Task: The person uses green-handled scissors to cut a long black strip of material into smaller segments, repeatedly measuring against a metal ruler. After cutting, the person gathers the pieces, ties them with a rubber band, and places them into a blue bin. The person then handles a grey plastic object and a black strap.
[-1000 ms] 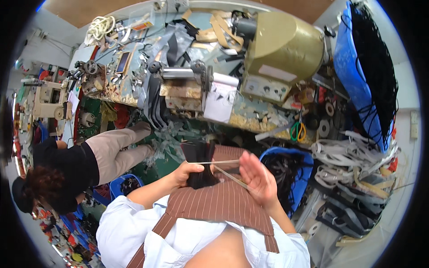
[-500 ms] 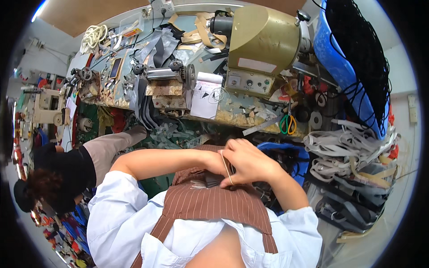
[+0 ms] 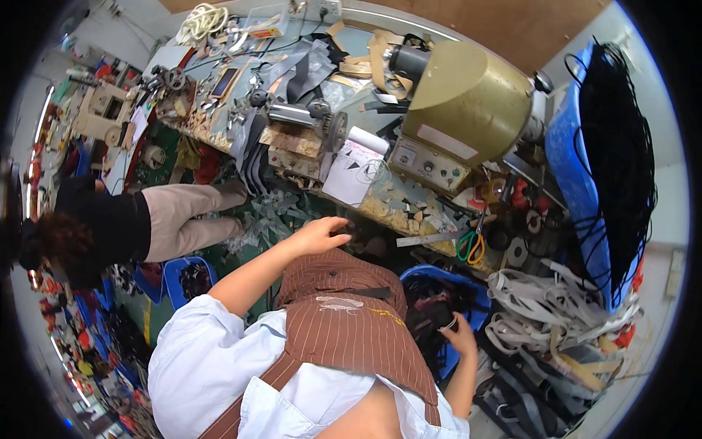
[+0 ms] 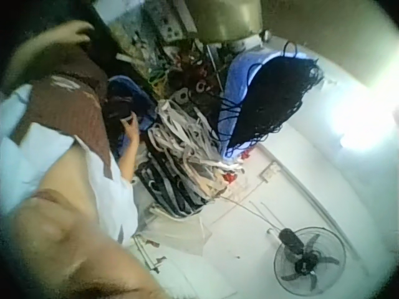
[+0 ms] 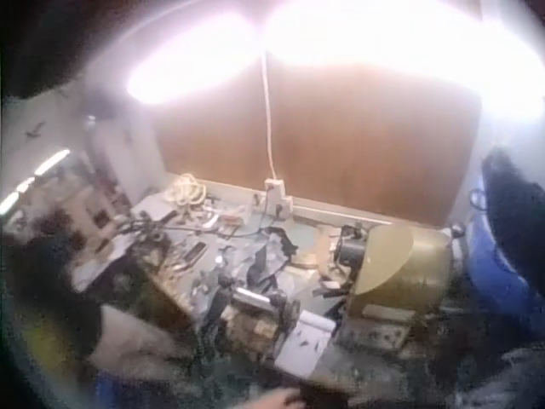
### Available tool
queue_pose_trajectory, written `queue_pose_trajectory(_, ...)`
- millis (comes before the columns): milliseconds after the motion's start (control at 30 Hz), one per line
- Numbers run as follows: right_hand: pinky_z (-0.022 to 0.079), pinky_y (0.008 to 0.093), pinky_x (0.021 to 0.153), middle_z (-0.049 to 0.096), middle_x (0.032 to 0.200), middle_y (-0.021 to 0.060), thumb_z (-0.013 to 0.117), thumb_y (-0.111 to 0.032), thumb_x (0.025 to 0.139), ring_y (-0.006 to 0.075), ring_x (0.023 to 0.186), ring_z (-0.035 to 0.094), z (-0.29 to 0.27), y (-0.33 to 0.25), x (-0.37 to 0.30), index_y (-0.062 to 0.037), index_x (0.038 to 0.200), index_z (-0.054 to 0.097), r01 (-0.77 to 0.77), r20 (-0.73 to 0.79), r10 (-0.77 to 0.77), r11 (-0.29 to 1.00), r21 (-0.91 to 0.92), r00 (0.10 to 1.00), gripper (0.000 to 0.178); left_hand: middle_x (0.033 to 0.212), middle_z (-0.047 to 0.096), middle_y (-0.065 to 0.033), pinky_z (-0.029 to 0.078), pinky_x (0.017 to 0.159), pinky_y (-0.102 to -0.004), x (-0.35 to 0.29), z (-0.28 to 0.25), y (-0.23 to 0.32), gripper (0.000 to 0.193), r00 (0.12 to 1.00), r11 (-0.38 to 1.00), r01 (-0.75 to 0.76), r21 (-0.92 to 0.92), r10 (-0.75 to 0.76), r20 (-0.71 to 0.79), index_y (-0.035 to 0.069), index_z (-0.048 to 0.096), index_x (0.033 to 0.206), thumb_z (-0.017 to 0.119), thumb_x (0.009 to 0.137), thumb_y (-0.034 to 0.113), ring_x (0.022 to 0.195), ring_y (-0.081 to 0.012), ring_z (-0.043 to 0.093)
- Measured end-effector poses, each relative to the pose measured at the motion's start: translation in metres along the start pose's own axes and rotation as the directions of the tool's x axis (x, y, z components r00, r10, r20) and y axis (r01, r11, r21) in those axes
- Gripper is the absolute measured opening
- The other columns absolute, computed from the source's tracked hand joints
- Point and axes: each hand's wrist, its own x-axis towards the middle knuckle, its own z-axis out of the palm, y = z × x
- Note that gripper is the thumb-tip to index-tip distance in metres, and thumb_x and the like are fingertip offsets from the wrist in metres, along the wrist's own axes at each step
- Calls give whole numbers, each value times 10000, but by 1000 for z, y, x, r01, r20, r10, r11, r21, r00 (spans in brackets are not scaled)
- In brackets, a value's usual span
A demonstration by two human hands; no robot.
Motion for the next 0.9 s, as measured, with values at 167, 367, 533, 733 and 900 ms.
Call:
queue_pose_trajectory(167, 413, 388, 1005, 553, 1250, 228, 739, -157, 731, 327, 1176, 538, 27, -42, 41, -17, 1355, 410, -27, 157, 86, 938, -346, 984, 720, 1209, 582, -217, 461, 948, -373, -51, -30, -69, 586, 964, 965, 262, 12, -261, -47, -19, 503, 1273, 625, 863, 381, 1128, -309, 576)
queue_pose_trajectory(367, 436, 361, 974, 570, 1244, 204, 699, -116, 791, 284, 1156, 559, 30, -238, 139, -13, 1315, 465, 321, 261, -286, 941, -104, 922, 583, 1210, 586, -211, 463, 942, -369, -82, -73, -137, 553, 891, 897, 390, -210, -425, -161, -33, 487, 1281, 616, 884, 330, 1130, -291, 576)
queue_pose_trajectory(533, 444, 295, 917, 608, 1148, 99, 616, -54, 860, 170, 1072, 566, 26, -435, 192, -29, 1274, 508, 512, 162, -515, 857, 60, 842, 428, 1205, 590, -210, 467, 935, -363, -89, -119, -194, 520, 861, 867, 355, -351, -450, -239, -37, 489, 1276, 598, 896, 300, 1118, -286, 585)
queue_pose_trajectory(733, 450, 250, 828, 632, 1070, 51, 564, -161, 931, 121, 977, 591, 58, -600, 267, -36, 1225, 539, 508, 90, -546, 818, 269, 833, 321, 1163, 620, -197, 484, 902, -354, -68, -199, -250, 429, 805, 852, 344, -394, -484, -344, -12, 525, 1239, 594, 895, 234, 1070, -266, 617)
queue_pose_trajectory(900, 464, 261, 787, 647, 1047, 69, 581, -228, 918, 129, 943, 601, 110, -680, 339, -22, 1206, 551, 421, 171, -446, 892, 167, 878, 355, 1103, 646, -185, 505, 858, -364, -10, -250, -267, 371, 706, 905, 214, -368, -404, -582, -2, 575, 1165, 627, 875, 223, 1009, -282, 643)
